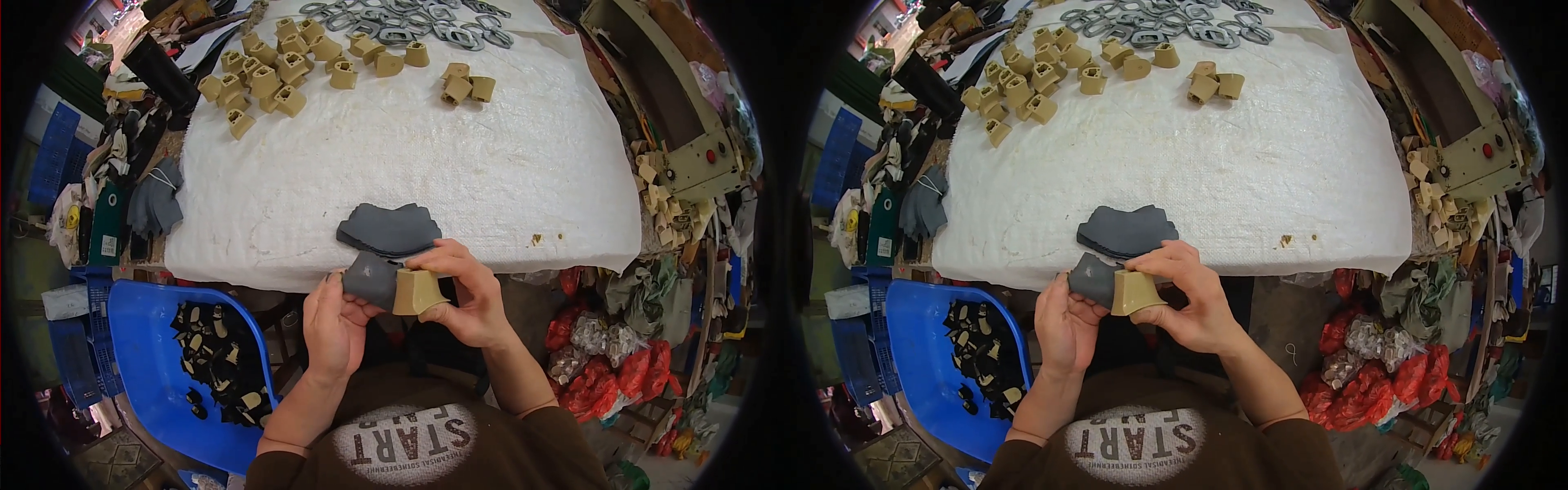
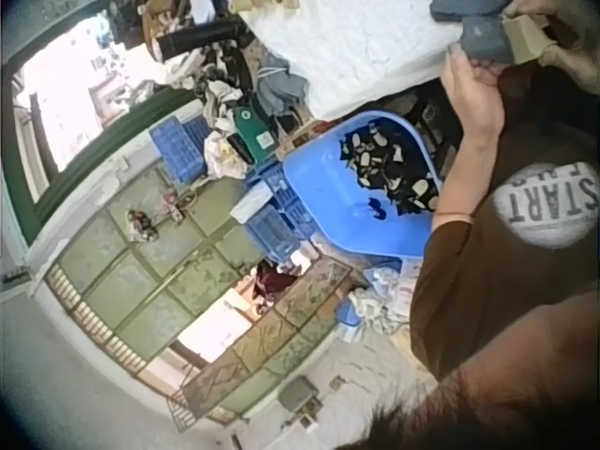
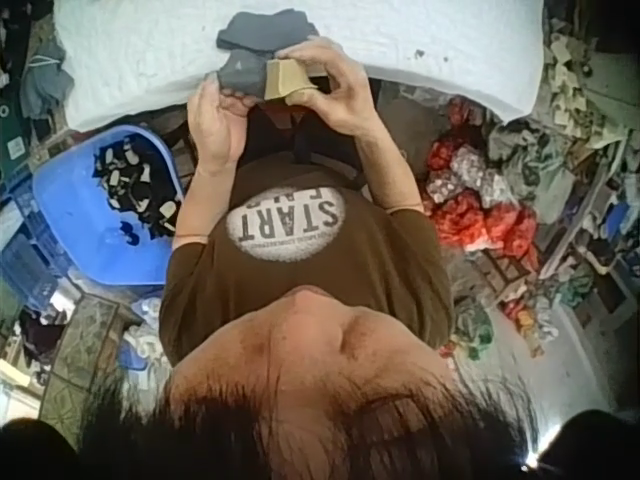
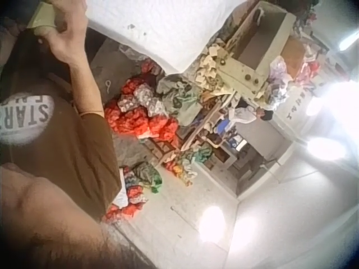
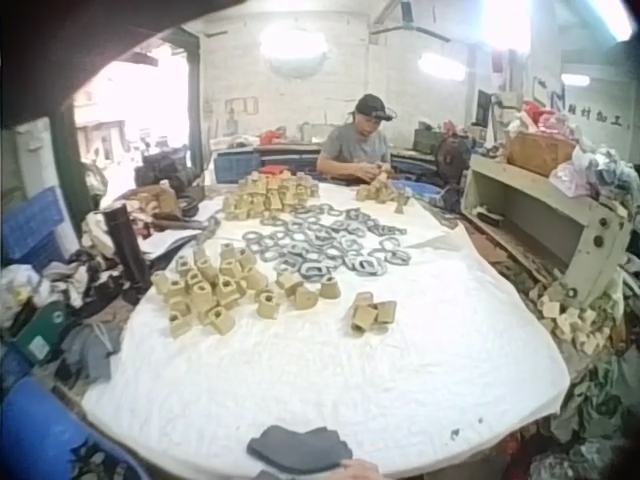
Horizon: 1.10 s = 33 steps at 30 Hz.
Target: The recorder is assembling small tan shoe components with grey foam/lining pieces at a workbench.
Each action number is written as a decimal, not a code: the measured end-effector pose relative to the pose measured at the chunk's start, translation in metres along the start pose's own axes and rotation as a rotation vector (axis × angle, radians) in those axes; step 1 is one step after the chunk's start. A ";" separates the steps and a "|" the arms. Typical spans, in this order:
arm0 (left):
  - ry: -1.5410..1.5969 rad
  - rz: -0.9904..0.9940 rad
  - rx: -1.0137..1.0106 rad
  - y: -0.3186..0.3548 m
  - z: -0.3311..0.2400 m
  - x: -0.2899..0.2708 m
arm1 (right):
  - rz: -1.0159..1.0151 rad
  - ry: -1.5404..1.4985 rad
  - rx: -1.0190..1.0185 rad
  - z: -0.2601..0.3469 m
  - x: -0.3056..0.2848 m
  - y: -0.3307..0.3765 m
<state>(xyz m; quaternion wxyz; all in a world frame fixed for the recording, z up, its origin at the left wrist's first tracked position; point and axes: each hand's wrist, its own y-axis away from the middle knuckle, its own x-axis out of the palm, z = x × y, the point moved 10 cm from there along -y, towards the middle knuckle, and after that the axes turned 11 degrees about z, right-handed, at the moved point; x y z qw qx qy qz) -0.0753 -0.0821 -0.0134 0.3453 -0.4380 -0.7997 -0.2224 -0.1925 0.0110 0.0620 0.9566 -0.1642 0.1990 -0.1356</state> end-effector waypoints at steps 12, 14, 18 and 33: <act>-0.018 -0.047 -0.034 0.007 0.019 0.023 | -0.065 -0.162 0.091 -0.005 0.005 0.008; 0.036 -0.022 -0.055 0.007 0.019 0.030 | -0.125 -0.374 0.089 -0.013 0.004 0.009; 0.118 0.076 -0.076 -0.001 0.018 0.030 | -0.289 -1.119 0.022 -0.029 -0.005 0.016; -0.059 0.101 -0.015 0.002 -0.008 0.044 | -0.129 0.026 -0.204 0.046 0.013 -0.004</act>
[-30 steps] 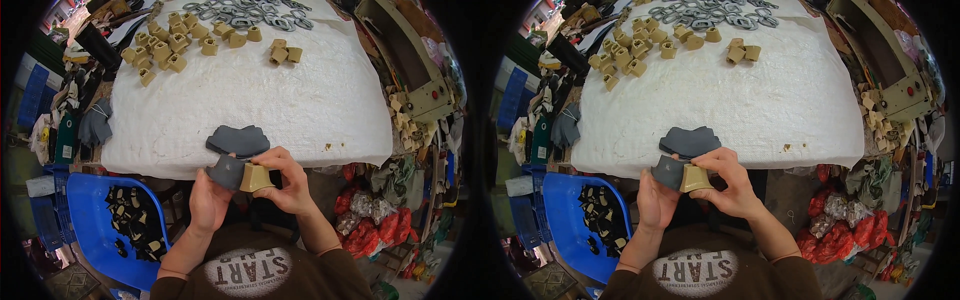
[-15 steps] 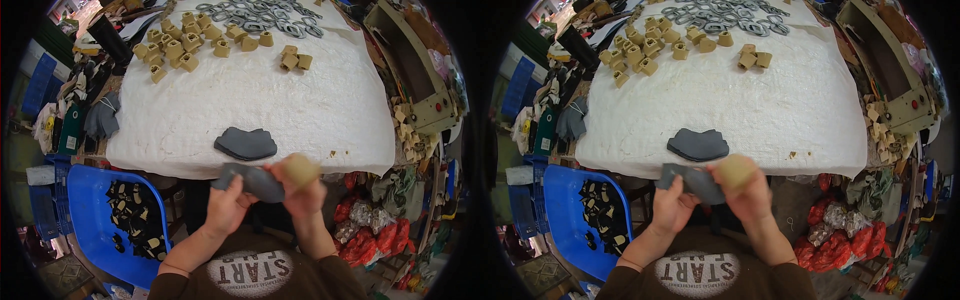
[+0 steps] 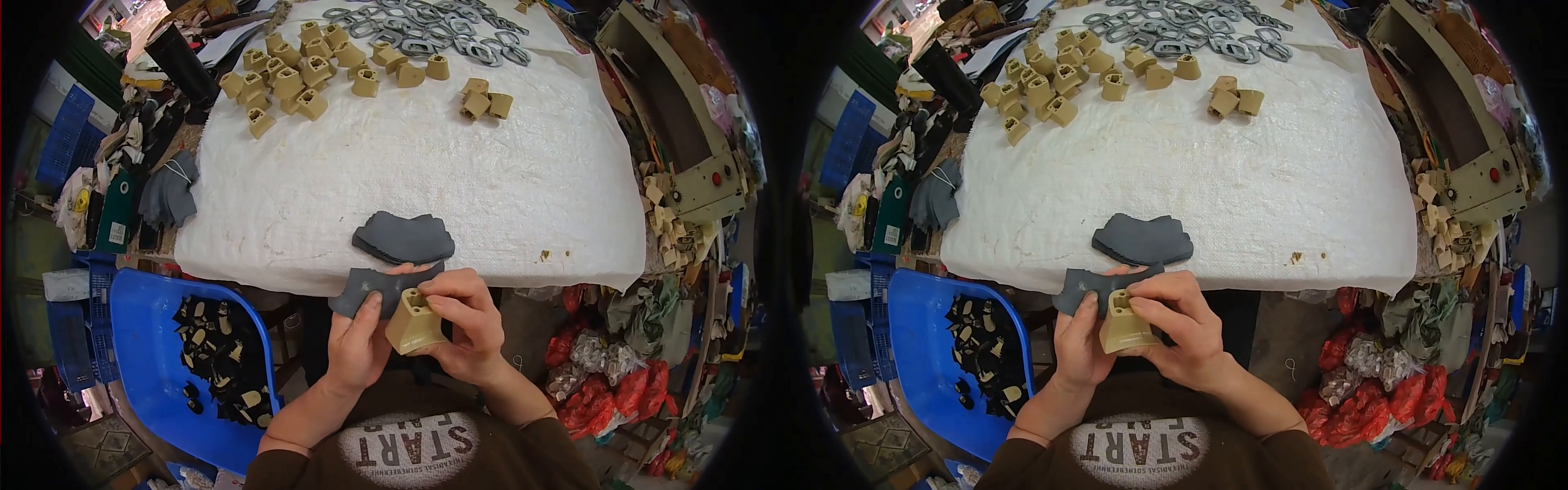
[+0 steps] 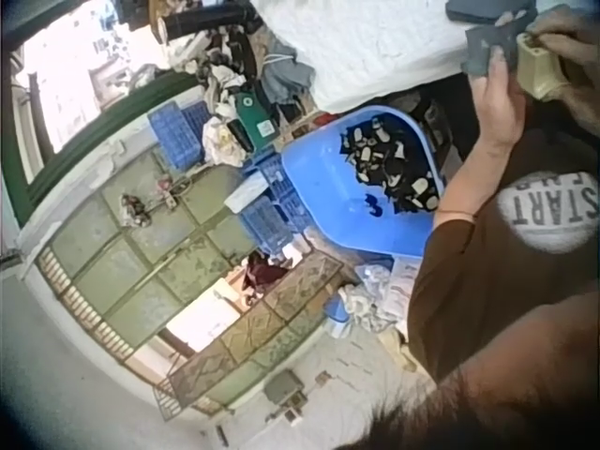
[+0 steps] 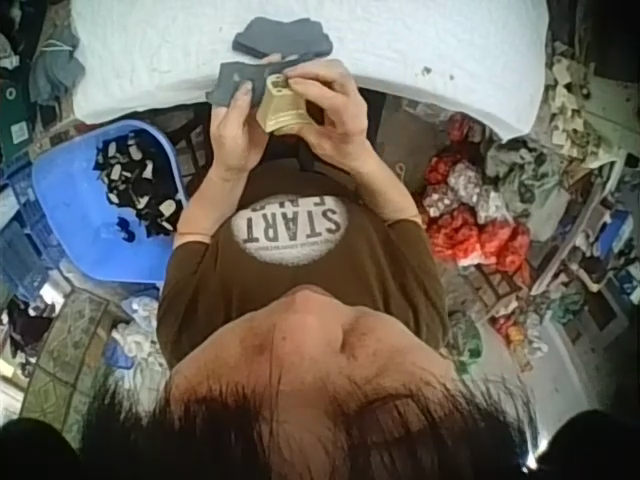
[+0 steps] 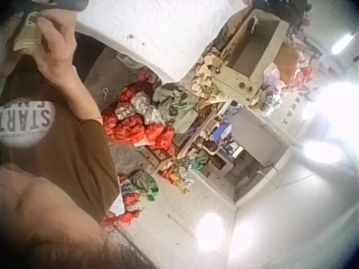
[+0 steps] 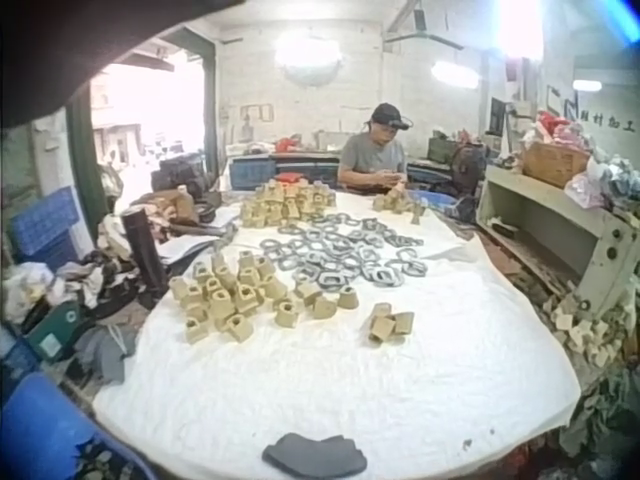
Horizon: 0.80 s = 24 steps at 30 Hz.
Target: The recorder is assembling small tan shoe components with grey foam/lining pieces at a workbench.
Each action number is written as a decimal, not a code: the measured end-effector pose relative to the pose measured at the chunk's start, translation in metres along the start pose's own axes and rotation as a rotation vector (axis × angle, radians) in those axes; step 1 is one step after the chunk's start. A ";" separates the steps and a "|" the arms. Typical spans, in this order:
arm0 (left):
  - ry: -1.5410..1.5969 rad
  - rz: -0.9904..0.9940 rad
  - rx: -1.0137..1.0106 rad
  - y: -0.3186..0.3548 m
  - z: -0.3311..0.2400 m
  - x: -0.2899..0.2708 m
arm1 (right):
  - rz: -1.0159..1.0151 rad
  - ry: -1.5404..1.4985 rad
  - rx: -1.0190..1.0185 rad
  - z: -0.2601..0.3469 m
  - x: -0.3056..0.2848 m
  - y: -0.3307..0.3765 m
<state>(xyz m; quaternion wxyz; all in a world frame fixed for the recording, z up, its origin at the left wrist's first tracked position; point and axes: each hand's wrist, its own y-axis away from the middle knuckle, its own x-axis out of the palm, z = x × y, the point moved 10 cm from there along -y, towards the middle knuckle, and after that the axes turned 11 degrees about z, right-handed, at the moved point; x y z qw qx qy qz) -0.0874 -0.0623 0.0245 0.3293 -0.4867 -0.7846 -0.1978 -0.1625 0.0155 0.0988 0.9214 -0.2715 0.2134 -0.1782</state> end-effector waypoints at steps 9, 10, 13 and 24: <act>0.037 0.053 0.008 0.001 -0.001 0.011 | -0.005 0.126 -0.049 0.005 -0.002 -0.001; 0.030 0.053 0.012 0.001 -0.002 0.011 | -0.007 0.126 -0.049 0.005 -0.002 -0.001; 0.026 0.061 0.018 0.001 -0.003 0.012 | -0.023 0.104 -0.056 0.005 -0.002 -0.001; -0.083 0.055 0.046 0.005 -0.002 0.013 | -0.015 0.157 -0.046 0.007 -0.005 -0.003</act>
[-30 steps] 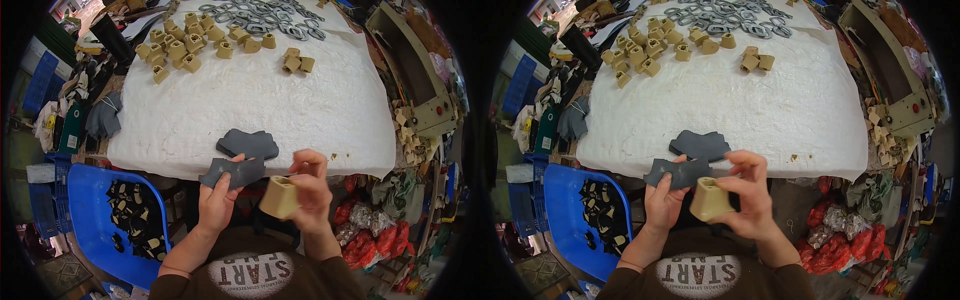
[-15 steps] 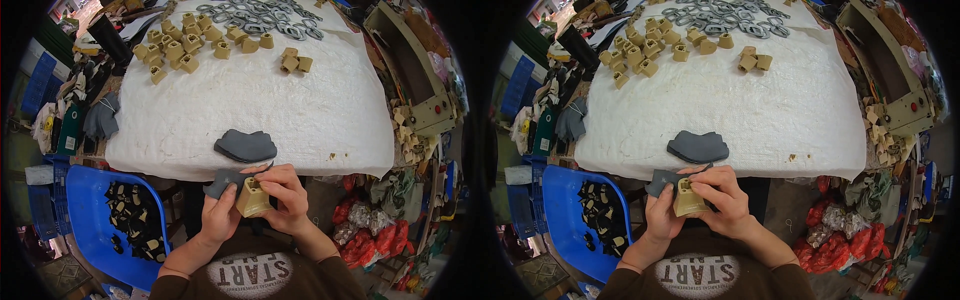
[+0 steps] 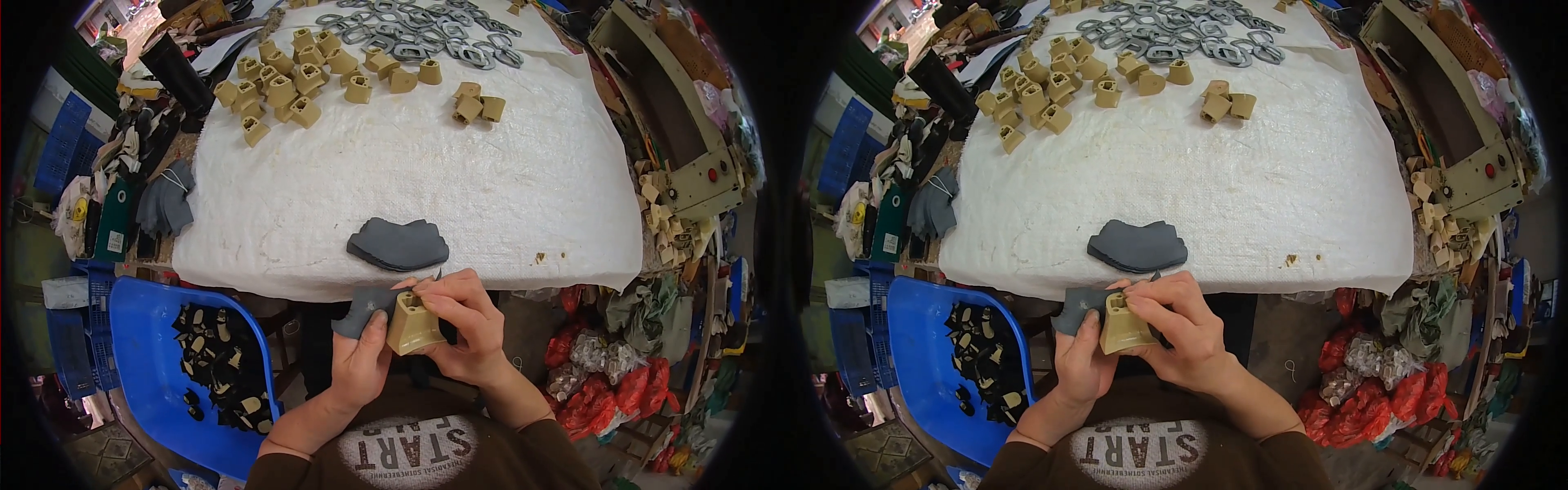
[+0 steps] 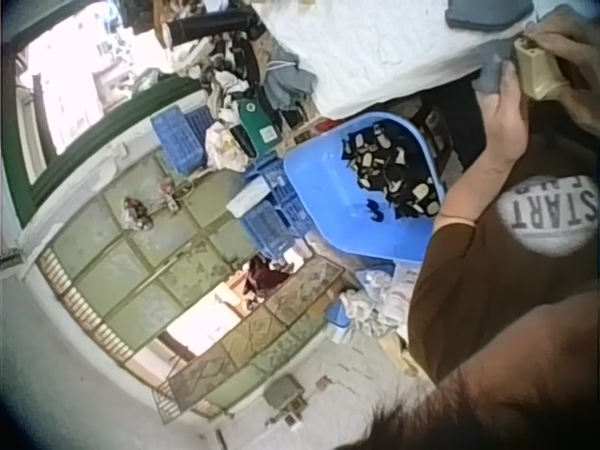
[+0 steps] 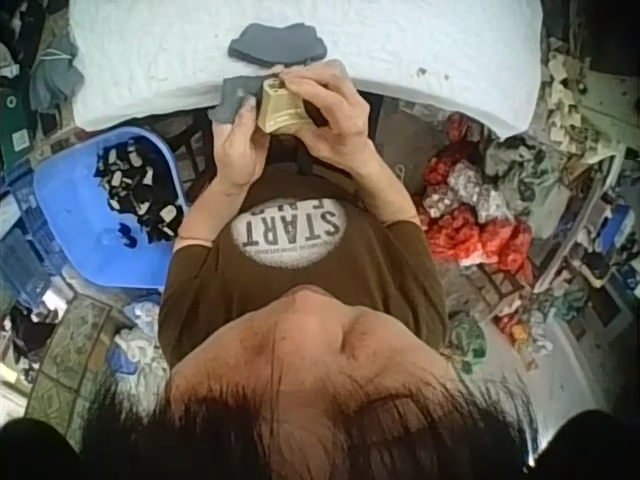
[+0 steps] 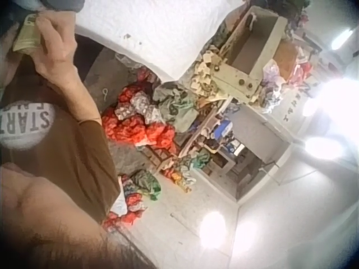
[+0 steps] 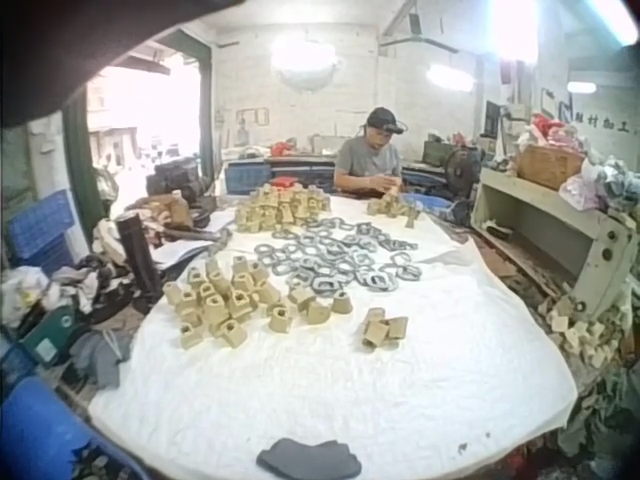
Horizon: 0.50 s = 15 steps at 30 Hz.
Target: The recorder is assembling small tan shoe components with grey foam/lining pieces at a workbench.
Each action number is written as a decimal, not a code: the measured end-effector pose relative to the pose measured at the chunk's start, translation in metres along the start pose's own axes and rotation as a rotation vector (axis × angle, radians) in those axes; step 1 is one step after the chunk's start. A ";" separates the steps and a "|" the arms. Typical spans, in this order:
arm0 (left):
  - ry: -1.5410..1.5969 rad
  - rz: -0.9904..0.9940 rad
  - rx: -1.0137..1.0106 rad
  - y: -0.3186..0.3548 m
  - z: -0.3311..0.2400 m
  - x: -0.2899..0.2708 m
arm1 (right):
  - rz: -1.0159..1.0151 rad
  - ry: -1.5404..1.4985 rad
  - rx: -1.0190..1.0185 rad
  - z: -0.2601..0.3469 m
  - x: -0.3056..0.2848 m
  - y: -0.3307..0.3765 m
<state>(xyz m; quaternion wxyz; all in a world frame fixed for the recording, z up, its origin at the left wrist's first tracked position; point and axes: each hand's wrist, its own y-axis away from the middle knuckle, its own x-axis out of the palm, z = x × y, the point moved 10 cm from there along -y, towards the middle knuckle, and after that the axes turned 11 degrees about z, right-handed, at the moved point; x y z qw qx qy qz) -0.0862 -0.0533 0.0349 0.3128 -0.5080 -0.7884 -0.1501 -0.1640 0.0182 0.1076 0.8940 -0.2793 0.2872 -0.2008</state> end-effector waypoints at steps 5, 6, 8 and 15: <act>-0.027 -0.014 0.117 0.007 -0.008 -0.001 | 0.071 0.183 0.061 -0.004 0.000 -0.005; -0.026 -0.012 0.116 0.006 -0.009 -0.002 | 0.071 0.185 0.062 -0.006 -0.002 -0.006; -0.330 0.017 0.092 0.002 -0.018 0.003 | 0.099 0.100 0.073 -0.014 -0.004 -0.005; -0.544 -0.112 -0.015 0.003 -0.021 -0.010 | 0.234 0.473 0.222 0.000 0.002 -0.013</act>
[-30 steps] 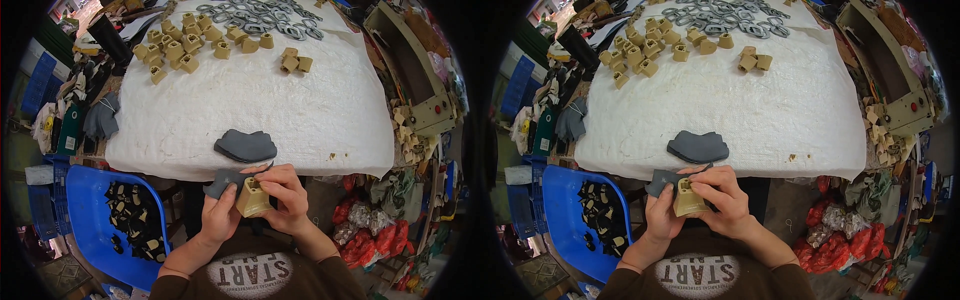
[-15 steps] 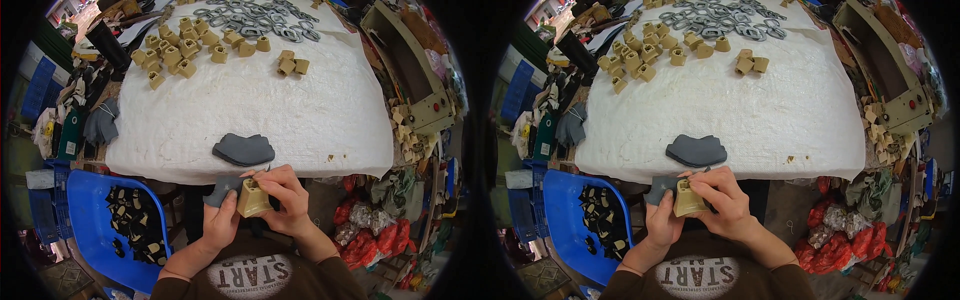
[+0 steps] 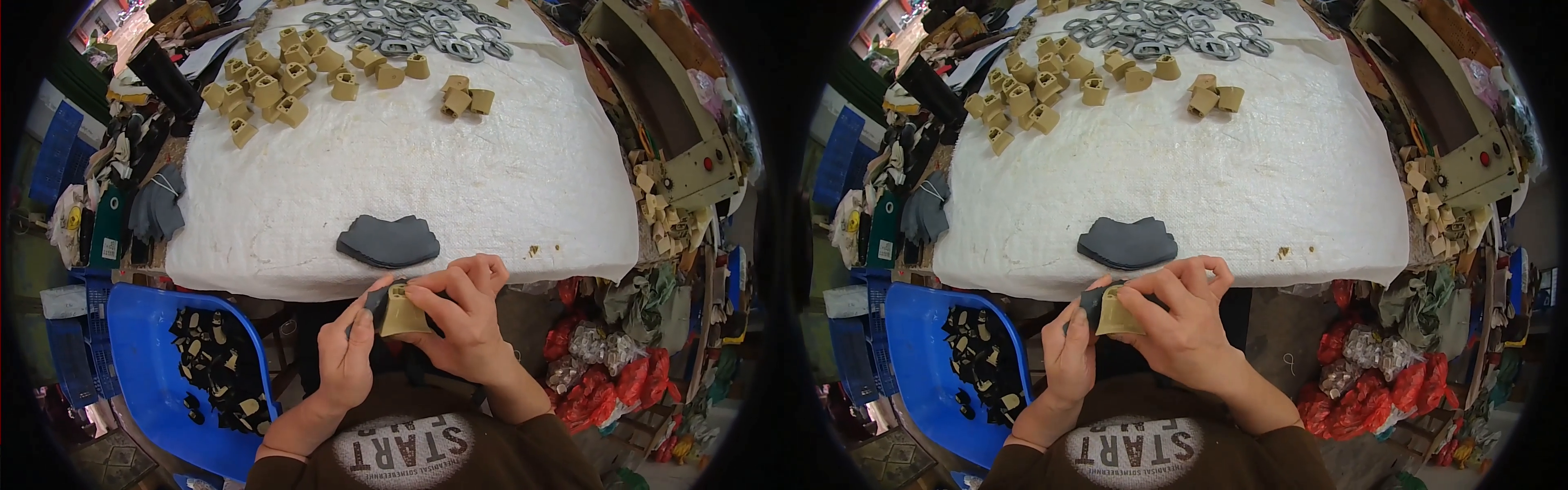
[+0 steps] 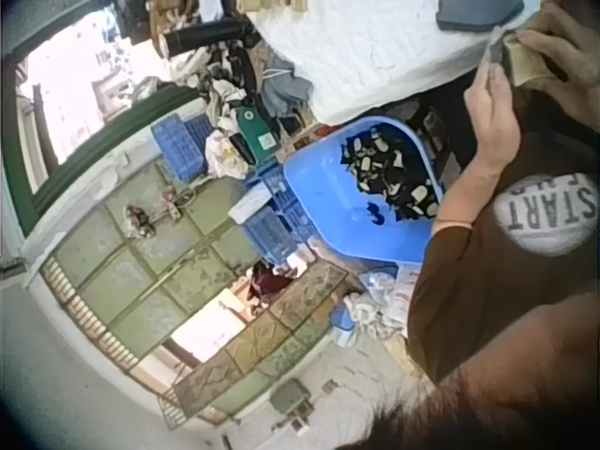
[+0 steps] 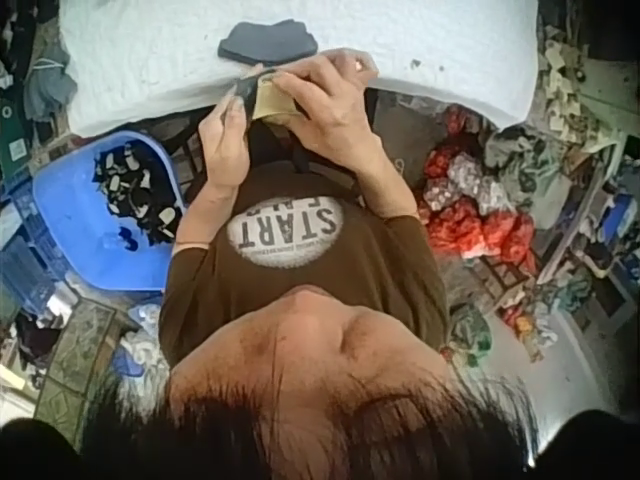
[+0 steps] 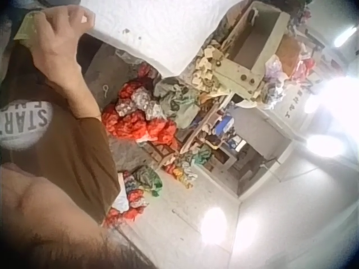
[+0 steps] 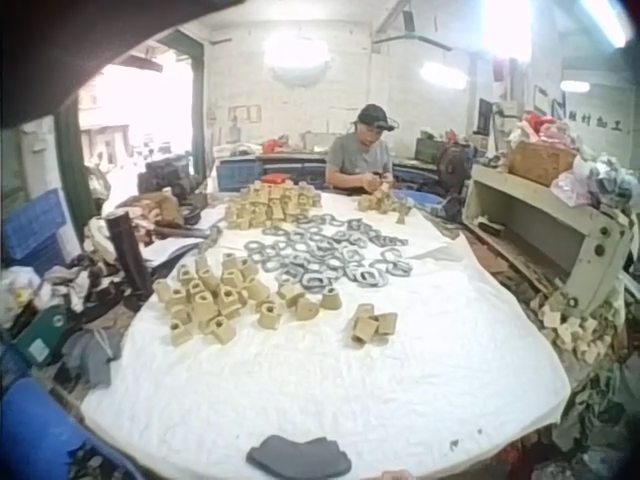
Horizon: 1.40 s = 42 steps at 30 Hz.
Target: The recorder is assembling small tan shoe components with grey foam/lining pieces at a workbench.
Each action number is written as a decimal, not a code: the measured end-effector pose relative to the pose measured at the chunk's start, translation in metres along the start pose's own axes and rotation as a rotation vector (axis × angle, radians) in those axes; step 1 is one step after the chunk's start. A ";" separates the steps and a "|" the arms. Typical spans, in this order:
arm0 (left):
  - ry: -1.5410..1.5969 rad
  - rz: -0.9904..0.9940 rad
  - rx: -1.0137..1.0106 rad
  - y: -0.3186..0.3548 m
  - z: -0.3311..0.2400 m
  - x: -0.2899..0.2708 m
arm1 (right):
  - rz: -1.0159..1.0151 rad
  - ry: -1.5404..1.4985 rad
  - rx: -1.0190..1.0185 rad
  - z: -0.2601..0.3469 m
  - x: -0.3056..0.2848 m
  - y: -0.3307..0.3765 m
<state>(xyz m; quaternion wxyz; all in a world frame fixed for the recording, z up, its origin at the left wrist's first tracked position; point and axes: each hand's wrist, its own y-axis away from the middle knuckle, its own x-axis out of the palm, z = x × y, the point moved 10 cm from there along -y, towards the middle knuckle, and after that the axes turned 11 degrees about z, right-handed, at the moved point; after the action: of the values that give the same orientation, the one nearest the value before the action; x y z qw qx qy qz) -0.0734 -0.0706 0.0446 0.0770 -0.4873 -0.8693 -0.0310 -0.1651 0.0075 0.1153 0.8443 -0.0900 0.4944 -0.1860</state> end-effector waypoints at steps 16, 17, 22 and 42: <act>-0.533 0.167 -0.031 -0.008 -0.001 0.023 | 0.156 0.164 0.010 -0.002 0.022 0.001; -0.601 0.159 0.023 -0.008 -0.006 0.025 | 0.131 0.171 0.005 -0.001 0.023 0.001; -0.711 0.252 -0.061 -0.009 -0.005 0.028 | 0.141 0.015 0.025 -0.025 0.035 0.006; 0.403 0.493 -0.456 -0.003 0.064 0.047 | 0.108 -0.387 -0.153 -0.024 0.031 0.015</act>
<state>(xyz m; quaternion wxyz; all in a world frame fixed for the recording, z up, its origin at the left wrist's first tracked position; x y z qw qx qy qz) -0.1061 -0.0245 -0.0108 0.1411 -0.6703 -0.6645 -0.2988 -0.1691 0.0099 0.0733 0.9229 -0.1614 0.3400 -0.0817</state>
